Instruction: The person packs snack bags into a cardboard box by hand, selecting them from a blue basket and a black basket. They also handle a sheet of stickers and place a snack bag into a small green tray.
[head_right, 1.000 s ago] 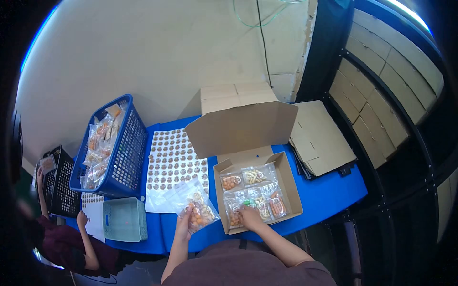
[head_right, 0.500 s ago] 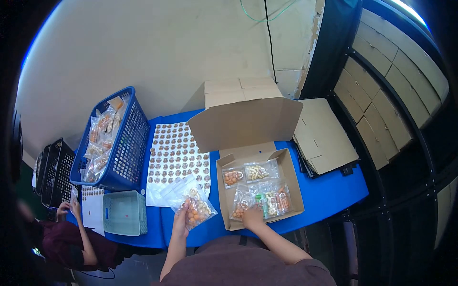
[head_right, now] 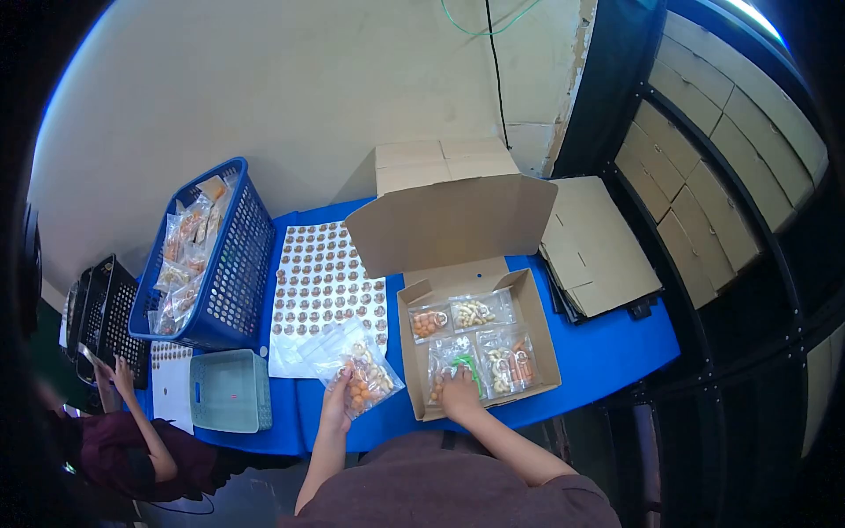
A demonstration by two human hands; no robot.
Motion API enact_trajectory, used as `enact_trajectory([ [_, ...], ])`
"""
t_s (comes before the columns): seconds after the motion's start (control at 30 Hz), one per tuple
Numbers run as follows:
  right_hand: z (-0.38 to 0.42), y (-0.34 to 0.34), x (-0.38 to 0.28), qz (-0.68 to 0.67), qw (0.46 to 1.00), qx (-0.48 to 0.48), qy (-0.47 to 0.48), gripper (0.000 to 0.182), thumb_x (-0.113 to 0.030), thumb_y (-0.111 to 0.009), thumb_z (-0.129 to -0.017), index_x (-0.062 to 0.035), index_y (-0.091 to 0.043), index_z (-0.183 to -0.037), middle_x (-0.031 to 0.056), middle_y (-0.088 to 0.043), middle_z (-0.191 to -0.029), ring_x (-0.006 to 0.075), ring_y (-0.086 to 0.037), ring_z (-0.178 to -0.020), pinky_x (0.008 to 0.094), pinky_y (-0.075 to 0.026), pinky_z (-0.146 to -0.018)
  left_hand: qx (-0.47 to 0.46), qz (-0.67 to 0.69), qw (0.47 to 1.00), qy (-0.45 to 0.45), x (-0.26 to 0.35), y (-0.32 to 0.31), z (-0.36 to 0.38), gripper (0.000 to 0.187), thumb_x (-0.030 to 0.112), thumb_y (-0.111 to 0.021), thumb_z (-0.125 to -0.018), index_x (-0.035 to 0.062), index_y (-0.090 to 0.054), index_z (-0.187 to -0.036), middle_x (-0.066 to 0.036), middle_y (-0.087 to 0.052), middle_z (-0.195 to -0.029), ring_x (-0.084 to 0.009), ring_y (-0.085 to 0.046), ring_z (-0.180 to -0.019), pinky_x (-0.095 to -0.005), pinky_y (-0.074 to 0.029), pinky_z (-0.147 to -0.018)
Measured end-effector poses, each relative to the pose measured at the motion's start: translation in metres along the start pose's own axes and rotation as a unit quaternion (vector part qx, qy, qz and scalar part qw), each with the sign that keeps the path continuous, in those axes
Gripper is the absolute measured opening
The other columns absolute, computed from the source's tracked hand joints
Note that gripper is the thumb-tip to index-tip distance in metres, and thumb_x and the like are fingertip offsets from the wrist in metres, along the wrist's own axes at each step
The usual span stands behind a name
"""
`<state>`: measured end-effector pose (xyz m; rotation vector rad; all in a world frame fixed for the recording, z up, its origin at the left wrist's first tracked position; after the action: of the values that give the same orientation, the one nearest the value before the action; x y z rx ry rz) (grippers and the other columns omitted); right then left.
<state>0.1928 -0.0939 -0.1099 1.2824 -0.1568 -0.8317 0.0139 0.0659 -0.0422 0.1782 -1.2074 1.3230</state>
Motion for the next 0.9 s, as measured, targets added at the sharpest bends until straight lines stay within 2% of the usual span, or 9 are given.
enact_trajectory([
  [0.13,-0.013,-0.013,0.006,0.012,1.000,0.016,-0.004,0.046,-0.030,-0.052,-0.086,-0.0206,-0.049,-0.132,0.0290,-0.024,-0.144,0.0468,-0.024,-0.132,0.0528,-0.029,-0.105,0.003,-0.005,1.000,0.000,-0.003,0.009,-0.001,0.036,0.025,-0.061,-0.089,0.0015,-0.056,-0.116,-0.010,-0.064,-0.105,-0.0188,-0.065,-0.091,-0.0314,-0.055,-0.076],
  [0.2,-0.018,-0.015,0.003,0.018,0.997,-0.056,-0.040,0.042,-0.031,-0.050,-0.088,-0.0278,-0.051,-0.130,0.0282,-0.019,-0.147,0.0474,-0.019,-0.135,0.0547,-0.028,-0.105,-0.001,-0.005,1.000,0.006,-0.003,0.013,-0.002,0.038,0.024,-0.060,-0.090,0.0007,-0.052,-0.120,-0.011,-0.061,-0.110,-0.0199,-0.062,-0.098,-0.0323,-0.052,-0.083],
  [0.3,-0.022,-0.019,0.000,-0.004,0.996,-0.081,0.045,0.040,-0.032,-0.050,-0.088,-0.0275,-0.053,-0.128,0.0266,-0.018,-0.148,0.0472,-0.018,-0.135,0.0554,-0.027,-0.105,-0.004,0.003,1.000,0.003,-0.003,0.012,-0.002,0.037,0.024,-0.059,-0.091,0.0008,-0.053,-0.119,-0.010,-0.062,-0.109,-0.0195,-0.062,-0.097,-0.0320,-0.052,-0.082],
  [0.43,-0.019,-0.017,0.002,-0.012,0.996,-0.064,0.067,0.039,-0.035,-0.050,-0.089,-0.0284,-0.054,-0.127,0.0254,-0.018,-0.148,0.0474,-0.021,-0.134,0.0530,-0.028,-0.106,-0.010,0.009,1.000,0.002,-0.005,0.015,-0.004,0.035,0.023,-0.058,-0.091,0.0009,-0.053,-0.118,-0.010,-0.062,-0.109,-0.0193,-0.062,-0.097,-0.0316,-0.052,-0.082],
  [0.53,-0.020,-0.015,0.010,-0.061,0.995,-0.026,0.073,0.042,-0.037,-0.049,-0.090,-0.0219,-0.053,-0.129,0.0270,-0.024,-0.145,0.0494,-0.025,-0.131,0.0501,-0.031,-0.105,0.006,0.002,1.000,0.004,-0.005,0.017,-0.004,0.035,0.023,-0.058,-0.091,0.0010,-0.053,-0.118,-0.010,-0.062,-0.109,-0.0196,-0.062,-0.097,-0.0321,-0.052,-0.082],
  [0.6,-0.020,-0.013,0.014,-0.064,0.997,0.023,0.032,0.048,-0.034,-0.049,-0.091,-0.0068,-0.050,-0.130,0.0277,-0.031,-0.142,0.0500,-0.033,-0.126,0.0474,-0.033,-0.103,0.000,0.012,1.000,0.015,-0.006,0.017,-0.005,0.036,0.022,-0.058,-0.091,0.0009,-0.053,-0.119,-0.011,-0.061,-0.110,-0.0205,-0.062,-0.098,-0.0329,-0.052,-0.083],
  [0.63,-0.021,-0.013,0.015,-0.064,0.997,0.023,0.031,0.048,-0.034,-0.049,-0.091,-0.0068,-0.050,-0.130,0.0277,-0.031,-0.142,0.0500,-0.033,-0.126,0.0474,-0.033,-0.104,-0.001,0.011,1.000,0.016,-0.007,0.017,-0.005,0.036,0.022,-0.058,-0.091,0.0009,-0.053,-0.119,-0.011,-0.061,-0.110,-0.0205,-0.062,-0.098,-0.0329,-0.052,-0.083],
  [0.7,-0.023,-0.008,0.012,-0.090,0.993,0.069,0.026,0.053,-0.033,-0.050,-0.091,0.0065,-0.046,-0.127,0.0276,-0.038,-0.137,0.0475,-0.038,-0.122,0.0453,-0.035,-0.102,-0.004,0.020,1.000,0.017,-0.008,0.017,-0.006,0.037,0.022,-0.059,-0.090,0.0010,-0.053,-0.119,-0.011,-0.061,-0.111,-0.0212,-0.062,-0.099,-0.0338,-0.053,-0.083],
  [0.9,-0.037,-0.001,0.005,-0.137,0.990,0.039,0.004,0.052,-0.034,-0.053,-0.091,0.0059,-0.051,-0.123,0.0243,-0.050,-0.128,0.0413,-0.047,-0.115,0.0415,-0.038,-0.099,-0.006,0.015,1.000,0.005,-0.007,0.015,-0.006,0.039,0.024,-0.060,-0.090,0.0006,-0.053,-0.120,-0.010,-0.061,-0.109,-0.0192,-0.062,-0.097,-0.0316,-0.052,-0.083],
])
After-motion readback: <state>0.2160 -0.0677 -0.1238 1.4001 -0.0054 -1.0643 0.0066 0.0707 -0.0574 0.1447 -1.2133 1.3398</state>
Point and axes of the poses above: each hand's wrist, its own z-axis away from the middle knuckle, its own y-axis out of the back of the hand, x = y × z, the point moved 3 cm from there along -z, towards the middle knuckle
